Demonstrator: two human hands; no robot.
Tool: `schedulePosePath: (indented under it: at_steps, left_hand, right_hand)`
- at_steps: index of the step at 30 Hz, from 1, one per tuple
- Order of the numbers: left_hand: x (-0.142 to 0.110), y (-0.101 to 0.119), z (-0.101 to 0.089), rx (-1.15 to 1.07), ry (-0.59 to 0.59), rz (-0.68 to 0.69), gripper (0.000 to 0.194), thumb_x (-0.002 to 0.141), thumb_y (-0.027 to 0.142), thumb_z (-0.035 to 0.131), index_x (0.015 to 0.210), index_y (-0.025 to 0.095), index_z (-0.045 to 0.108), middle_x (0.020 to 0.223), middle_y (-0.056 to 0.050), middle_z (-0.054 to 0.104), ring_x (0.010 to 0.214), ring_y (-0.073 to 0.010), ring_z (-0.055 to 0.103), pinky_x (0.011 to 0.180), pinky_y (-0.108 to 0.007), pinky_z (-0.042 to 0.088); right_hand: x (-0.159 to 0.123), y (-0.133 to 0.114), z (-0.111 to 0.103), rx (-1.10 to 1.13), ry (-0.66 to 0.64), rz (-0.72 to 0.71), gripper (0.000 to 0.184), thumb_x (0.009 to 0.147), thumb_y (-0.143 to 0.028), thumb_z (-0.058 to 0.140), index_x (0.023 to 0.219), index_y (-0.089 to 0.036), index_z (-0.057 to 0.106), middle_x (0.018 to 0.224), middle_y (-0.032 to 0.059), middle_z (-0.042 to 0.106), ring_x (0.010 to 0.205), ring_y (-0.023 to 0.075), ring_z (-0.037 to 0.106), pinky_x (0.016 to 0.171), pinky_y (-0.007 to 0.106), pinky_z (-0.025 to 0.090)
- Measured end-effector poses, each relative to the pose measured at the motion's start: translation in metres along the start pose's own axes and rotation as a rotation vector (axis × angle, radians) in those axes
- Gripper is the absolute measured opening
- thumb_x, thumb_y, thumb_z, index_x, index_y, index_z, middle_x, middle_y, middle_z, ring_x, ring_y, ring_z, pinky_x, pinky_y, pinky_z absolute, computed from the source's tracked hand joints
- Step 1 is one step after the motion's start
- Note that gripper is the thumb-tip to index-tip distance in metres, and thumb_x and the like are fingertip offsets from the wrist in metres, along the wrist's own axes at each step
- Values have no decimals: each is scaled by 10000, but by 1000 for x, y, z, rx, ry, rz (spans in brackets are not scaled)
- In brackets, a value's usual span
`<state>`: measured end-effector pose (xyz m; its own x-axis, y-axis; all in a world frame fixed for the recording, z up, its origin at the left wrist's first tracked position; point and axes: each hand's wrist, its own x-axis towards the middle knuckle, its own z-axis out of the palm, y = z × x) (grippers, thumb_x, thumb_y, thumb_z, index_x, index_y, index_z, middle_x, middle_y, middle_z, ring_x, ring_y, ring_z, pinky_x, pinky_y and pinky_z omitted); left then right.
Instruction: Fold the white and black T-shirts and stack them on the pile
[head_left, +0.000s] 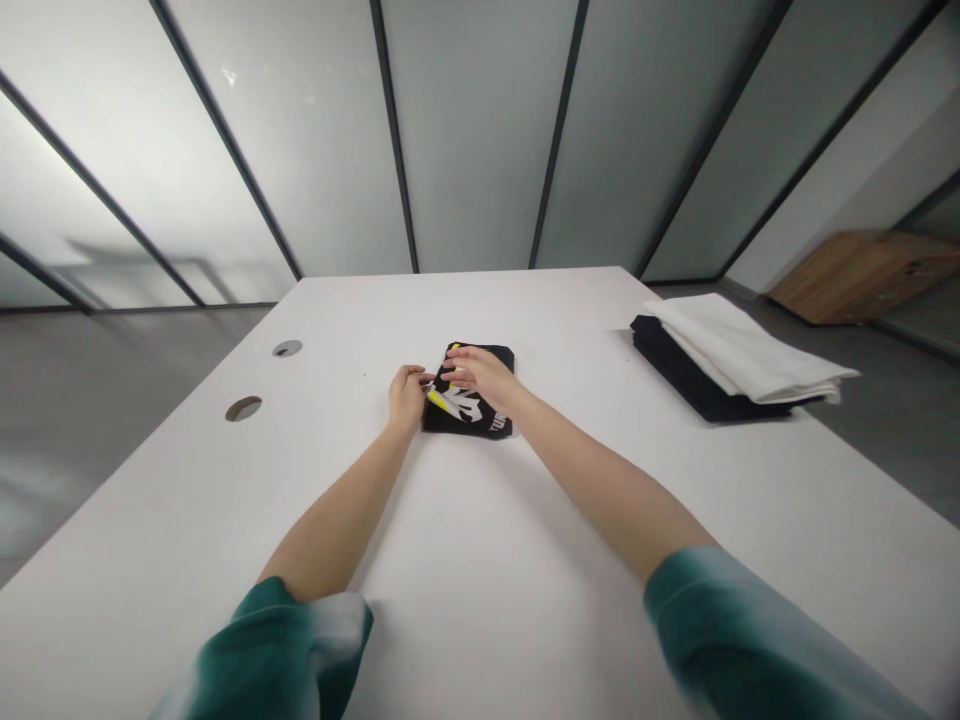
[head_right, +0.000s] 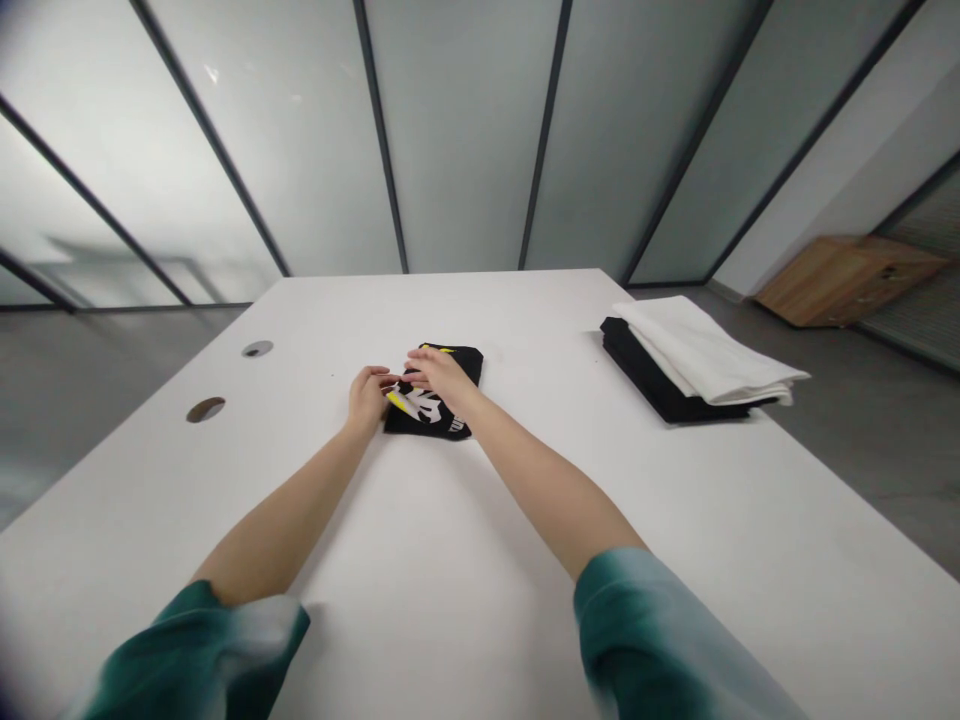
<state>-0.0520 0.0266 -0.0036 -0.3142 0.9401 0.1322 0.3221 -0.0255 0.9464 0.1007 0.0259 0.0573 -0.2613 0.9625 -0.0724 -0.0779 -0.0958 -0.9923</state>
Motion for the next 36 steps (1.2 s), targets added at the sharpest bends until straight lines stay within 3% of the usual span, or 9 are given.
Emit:
schedulePosePath:
  at_steps: [4,8,12,16,20,23,26,32,36]
  left_hand:
    - [-10,7,-1,159,-81,119,239,821,417,502,877,210,609,800,-33,668,796,-206,632,772,-343,499]
    - [-15,10,-8,277,-229,369,235,753,356,556,911,200,634,960,-54,609,835,-195,597,808,-356,506]
    - [-7,14,-22,404,-480,561,204,703,272,534,855,199,648,980,-58,600,950,-223,598,925,-390,487]
    - [-3,22,-31,611,-630,545,205,748,315,542,852,188,664,961,-71,615,880,-233,617,871,-399,502]
    - [-14,26,-27,684,-629,605,369,784,503,624,979,195,675,1012,-85,631,920,-250,628,868,-401,514]
    - [-27,22,-15,671,-566,727,434,802,497,655,1122,203,655,1156,-106,621,1063,-271,605,953,-422,496]
    - [-36,18,0,669,-463,828,326,869,385,608,1130,201,673,1218,-119,608,1144,-277,574,1005,-438,476]
    - [-36,16,12,511,-372,826,259,964,300,477,1054,220,707,1047,-71,684,967,-195,651,892,-345,539]
    - [-36,15,10,429,-296,837,275,974,340,473,1022,213,712,1026,-66,698,925,-175,668,849,-309,548]
  right_hand:
    - [-15,12,-35,-511,105,-254,148,842,-227,573,960,-186,652,1010,67,689,960,198,650,949,394,482]
    - [-43,35,-67,-972,-26,-473,325,850,-345,638,1120,-167,675,1229,139,634,1168,269,572,1045,462,417]
    - [-67,56,-81,-1218,-105,-532,526,852,-411,665,1319,-179,597,1454,167,485,1357,309,421,1088,495,376]
    - [-71,60,-81,-1331,-45,-489,456,889,-386,622,1303,-195,625,1438,160,497,1321,304,450,1055,473,406]
    - [-64,52,-85,-1395,74,-443,384,883,-225,571,1258,-214,651,1379,128,537,1207,283,519,1002,421,436]
    - [-59,48,-98,-1394,235,-316,408,873,-159,520,1268,-174,619,1287,145,579,1104,264,569,927,370,462]
    - [-56,46,-106,-1380,305,-211,378,868,-256,565,1228,-150,608,1178,147,629,1052,269,590,892,358,456]
    - [-55,45,-96,-1388,343,-152,460,863,-536,590,1156,-182,600,1138,138,669,1047,298,602,873,380,432]
    - [-52,41,-94,-1388,356,-31,311,925,-386,532,1163,-192,587,1030,118,707,945,271,648,774,339,452]
